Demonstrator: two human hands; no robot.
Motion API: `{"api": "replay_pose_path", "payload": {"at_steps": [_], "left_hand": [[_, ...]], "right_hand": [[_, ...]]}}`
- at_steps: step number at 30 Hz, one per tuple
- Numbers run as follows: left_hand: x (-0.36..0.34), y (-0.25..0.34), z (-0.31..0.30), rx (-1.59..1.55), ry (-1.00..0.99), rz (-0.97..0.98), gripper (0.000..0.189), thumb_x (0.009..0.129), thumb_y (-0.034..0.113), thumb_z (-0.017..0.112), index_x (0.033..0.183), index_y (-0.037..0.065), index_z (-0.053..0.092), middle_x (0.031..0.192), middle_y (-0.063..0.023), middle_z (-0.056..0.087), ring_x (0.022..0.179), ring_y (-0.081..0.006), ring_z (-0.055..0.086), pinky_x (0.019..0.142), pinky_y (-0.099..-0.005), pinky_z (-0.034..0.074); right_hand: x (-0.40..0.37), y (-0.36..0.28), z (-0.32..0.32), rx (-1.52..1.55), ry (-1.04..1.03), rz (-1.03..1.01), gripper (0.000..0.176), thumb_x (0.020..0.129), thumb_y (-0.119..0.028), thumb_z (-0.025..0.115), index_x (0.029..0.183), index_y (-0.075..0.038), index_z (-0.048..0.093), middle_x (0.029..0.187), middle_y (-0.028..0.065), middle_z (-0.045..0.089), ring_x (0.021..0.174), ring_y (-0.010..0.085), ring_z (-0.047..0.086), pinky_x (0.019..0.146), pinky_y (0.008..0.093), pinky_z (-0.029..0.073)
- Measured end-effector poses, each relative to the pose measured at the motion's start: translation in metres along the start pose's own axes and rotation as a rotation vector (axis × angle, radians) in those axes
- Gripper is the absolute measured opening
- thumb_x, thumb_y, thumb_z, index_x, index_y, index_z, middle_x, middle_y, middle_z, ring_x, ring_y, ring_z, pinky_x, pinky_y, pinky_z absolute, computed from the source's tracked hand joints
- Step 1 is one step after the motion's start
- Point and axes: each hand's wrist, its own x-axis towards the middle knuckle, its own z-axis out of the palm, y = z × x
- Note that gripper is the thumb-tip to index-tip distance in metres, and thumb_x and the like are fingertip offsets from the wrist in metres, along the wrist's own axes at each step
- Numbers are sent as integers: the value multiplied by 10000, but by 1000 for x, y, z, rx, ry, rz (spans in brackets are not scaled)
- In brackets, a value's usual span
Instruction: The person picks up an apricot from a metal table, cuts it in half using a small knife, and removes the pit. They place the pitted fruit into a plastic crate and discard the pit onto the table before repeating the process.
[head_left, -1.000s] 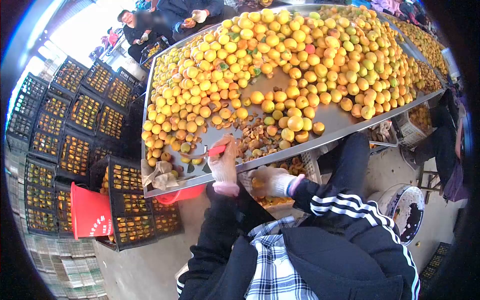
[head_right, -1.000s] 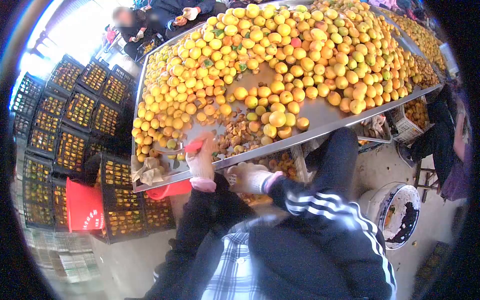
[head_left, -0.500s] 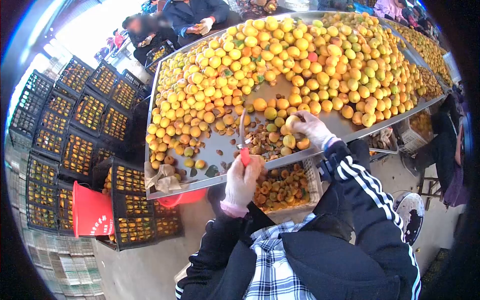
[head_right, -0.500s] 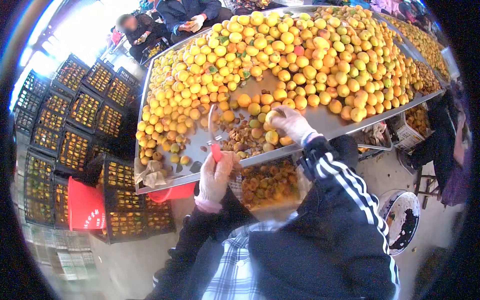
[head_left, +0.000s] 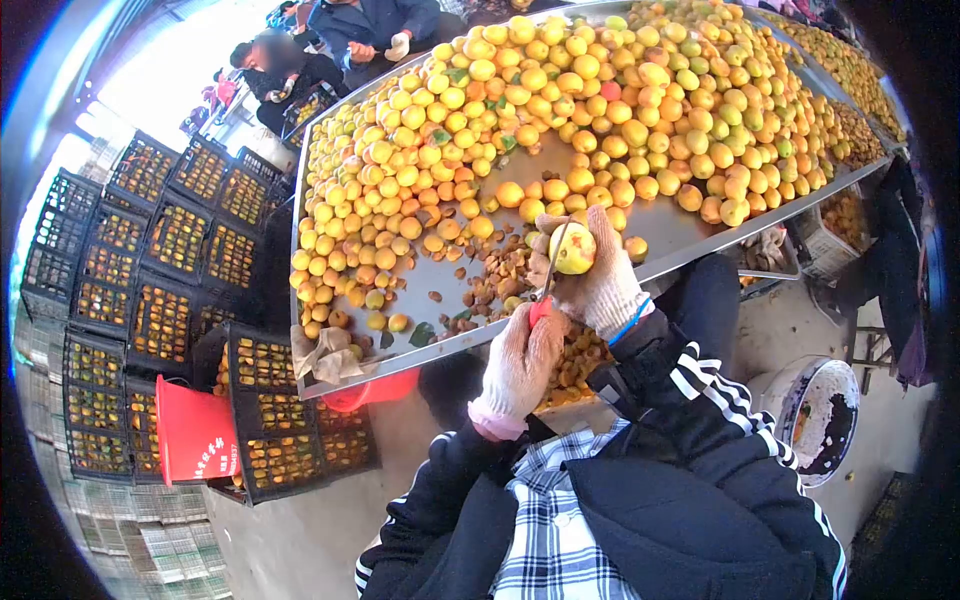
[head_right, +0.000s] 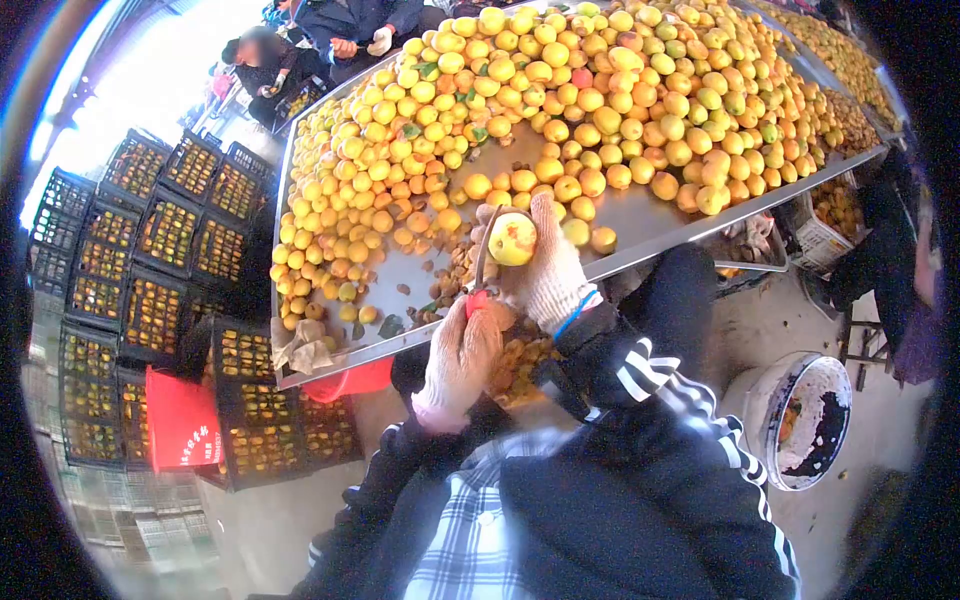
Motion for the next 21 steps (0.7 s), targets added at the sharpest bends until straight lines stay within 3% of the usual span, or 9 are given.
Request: {"api": "replay_pose_path", "payload": {"at_steps": [3,6,9,13,15,17,21], "left_hand": [[1,-8,-1,-199,17,20,156,1038,151,478,1059,7,532,825,15,529,715,-37,455,618,-184,390],[-3,-4,2,-81,85,62,176,1045,161,468,1033,0,537,797,15,528,684,-45,456,598,-194,386],[-2,-7,-6,0,64,96,186,1049,159,455,997,2,542,777,5,534,661,-56,459,579,-207,382],[0,-7,-8,-87,44,144,154,1052,168,455,1047,39,538,860,7,541,715,-53,491,585,-182,382],[2,-6,-9,-126,95,92,206,1046,183,464,959,15,545,741,-1,548,642,-68,473,564,-221,383],[-1,-9,-11,-12,125,191,205,1046,184,461,958,19,546,734,0,548,637,-70,478,560,-221,384],[-1,-2,-16,32,124,212,211,1051,193,448,975,18,539,737,8,544,660,-57,491,564,-215,388]], "right_hand": [[-1,6,7,85,-20,40,628,938,-617,488,1154,-37,595,955,112,630,809,248,615,750,403,514],[-3,12,10,70,-168,45,614,968,-587,456,1201,-30,567,950,91,623,835,233,613,777,392,514],[-10,19,21,30,-47,33,617,982,-573,440,1226,-17,550,959,87,627,831,229,614,788,391,517],[-9,26,19,-24,-68,26,591,993,-545,442,1200,-6,568,962,97,641,827,233,621,787,392,526],[-10,27,22,-55,-30,5,569,997,-529,445,1176,-6,580,948,102,649,810,234,627,774,394,532],[-9,29,26,-78,-75,-4,554,995,-523,454,1161,-12,587,937,102,654,798,236,633,765,390,537],[-4,36,34,-87,-90,27,546,981,-529,486,1135,-16,592,917,95,651,796,232,635,747,371,543]]}}
